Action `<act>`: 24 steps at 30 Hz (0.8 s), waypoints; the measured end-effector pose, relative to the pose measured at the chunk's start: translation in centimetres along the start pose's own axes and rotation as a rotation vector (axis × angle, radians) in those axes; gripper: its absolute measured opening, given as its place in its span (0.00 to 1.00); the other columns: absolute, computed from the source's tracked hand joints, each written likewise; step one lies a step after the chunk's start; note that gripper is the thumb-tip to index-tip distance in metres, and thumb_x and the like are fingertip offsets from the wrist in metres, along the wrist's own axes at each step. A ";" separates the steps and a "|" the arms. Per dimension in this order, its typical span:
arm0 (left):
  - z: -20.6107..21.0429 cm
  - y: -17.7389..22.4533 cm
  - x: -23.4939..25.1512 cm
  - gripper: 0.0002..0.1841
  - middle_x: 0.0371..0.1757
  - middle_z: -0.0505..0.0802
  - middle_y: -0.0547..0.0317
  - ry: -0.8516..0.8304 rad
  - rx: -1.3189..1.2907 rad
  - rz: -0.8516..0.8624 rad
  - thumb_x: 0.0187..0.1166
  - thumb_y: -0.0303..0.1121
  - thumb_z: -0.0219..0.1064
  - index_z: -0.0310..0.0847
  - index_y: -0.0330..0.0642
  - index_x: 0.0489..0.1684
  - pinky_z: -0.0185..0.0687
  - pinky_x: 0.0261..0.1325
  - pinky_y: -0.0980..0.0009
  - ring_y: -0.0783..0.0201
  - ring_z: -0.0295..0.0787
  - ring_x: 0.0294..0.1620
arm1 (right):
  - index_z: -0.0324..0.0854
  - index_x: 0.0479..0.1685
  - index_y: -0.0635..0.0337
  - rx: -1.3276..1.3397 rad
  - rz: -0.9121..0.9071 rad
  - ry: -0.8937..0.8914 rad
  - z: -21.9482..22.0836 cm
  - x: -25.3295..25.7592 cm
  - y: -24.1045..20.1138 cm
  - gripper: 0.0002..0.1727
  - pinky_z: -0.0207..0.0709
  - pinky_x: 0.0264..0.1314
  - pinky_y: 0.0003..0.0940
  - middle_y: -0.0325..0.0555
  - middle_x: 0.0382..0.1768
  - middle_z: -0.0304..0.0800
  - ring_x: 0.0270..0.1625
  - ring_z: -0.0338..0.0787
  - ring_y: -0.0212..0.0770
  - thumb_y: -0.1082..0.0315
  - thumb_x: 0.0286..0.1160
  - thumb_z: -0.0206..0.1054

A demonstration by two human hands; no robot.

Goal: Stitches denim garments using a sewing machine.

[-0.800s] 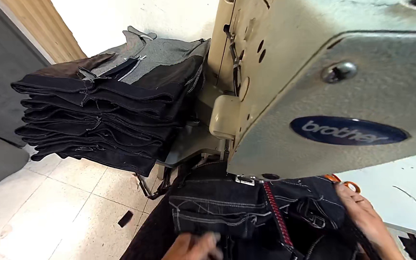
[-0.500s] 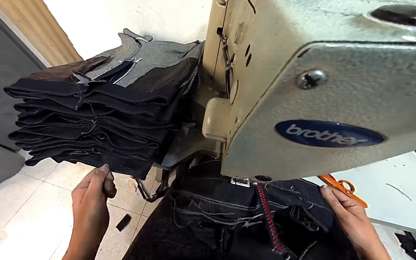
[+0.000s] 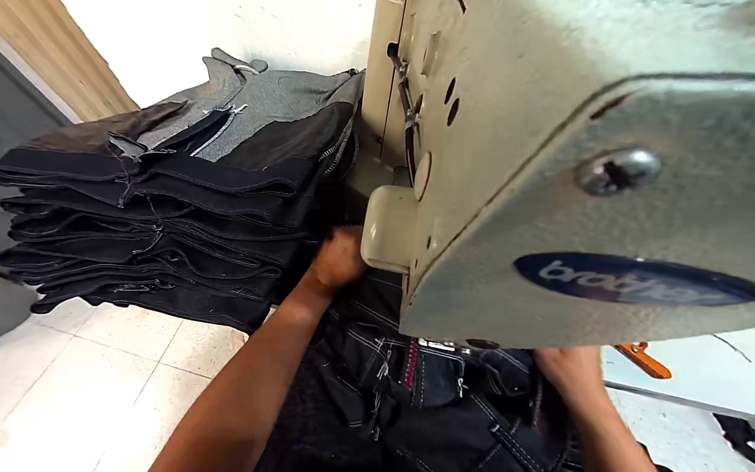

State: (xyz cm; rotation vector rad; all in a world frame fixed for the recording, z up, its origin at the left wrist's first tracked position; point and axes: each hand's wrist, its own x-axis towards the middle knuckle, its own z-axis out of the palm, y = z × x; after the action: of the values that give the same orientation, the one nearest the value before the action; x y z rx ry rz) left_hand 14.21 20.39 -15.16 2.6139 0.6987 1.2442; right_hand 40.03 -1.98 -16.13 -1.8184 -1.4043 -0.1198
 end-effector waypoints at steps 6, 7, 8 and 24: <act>-4.7 6.7 -6.0 0.28 0.28 0.92 0.61 -0.286 -0.616 -0.128 0.86 0.53 0.59 0.87 0.36 0.28 0.84 0.46 0.80 0.81 0.88 0.37 | 0.85 0.34 0.60 0.267 -0.073 -0.193 0.7 -7.7 0.7 0.28 0.79 0.36 0.19 0.41 0.27 0.89 0.31 0.86 0.22 0.42 0.86 0.58; -5.0 7.0 -6.8 0.28 0.28 0.92 0.61 -0.315 -0.680 -0.126 0.85 0.55 0.60 0.88 0.37 0.27 0.83 0.46 0.80 0.82 0.87 0.37 | 0.86 0.38 0.59 0.187 -0.097 -0.172 0.1 -8.2 0.3 0.27 0.82 0.38 0.23 0.44 0.29 0.91 0.33 0.88 0.27 0.43 0.85 0.59; -5.3 7.2 -7.2 0.28 0.27 0.91 0.62 -0.324 -0.687 -0.124 0.84 0.55 0.62 0.88 0.38 0.25 0.83 0.43 0.79 0.81 0.87 0.36 | 0.88 0.42 0.60 0.077 -0.137 -0.138 -0.7 -8.1 -0.3 0.25 0.84 0.40 0.31 0.49 0.33 0.92 0.37 0.91 0.37 0.44 0.84 0.61; -6.4 10.5 -6.5 0.11 0.34 0.93 0.72 -0.180 -0.709 -0.452 0.67 0.45 0.81 0.91 0.49 0.27 0.86 0.47 0.79 0.80 0.88 0.40 | 0.78 0.71 0.49 -0.156 -0.660 -0.169 -5.5 -5.8 -12.6 0.17 0.71 0.50 0.38 0.44 0.31 0.77 0.37 0.78 0.47 0.67 0.88 0.56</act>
State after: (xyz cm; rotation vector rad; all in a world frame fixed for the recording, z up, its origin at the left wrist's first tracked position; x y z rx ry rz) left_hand 9.30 7.77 -12.03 1.8299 0.6185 0.8876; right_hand 29.34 -9.36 -8.75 -1.4380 -2.1249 -0.4303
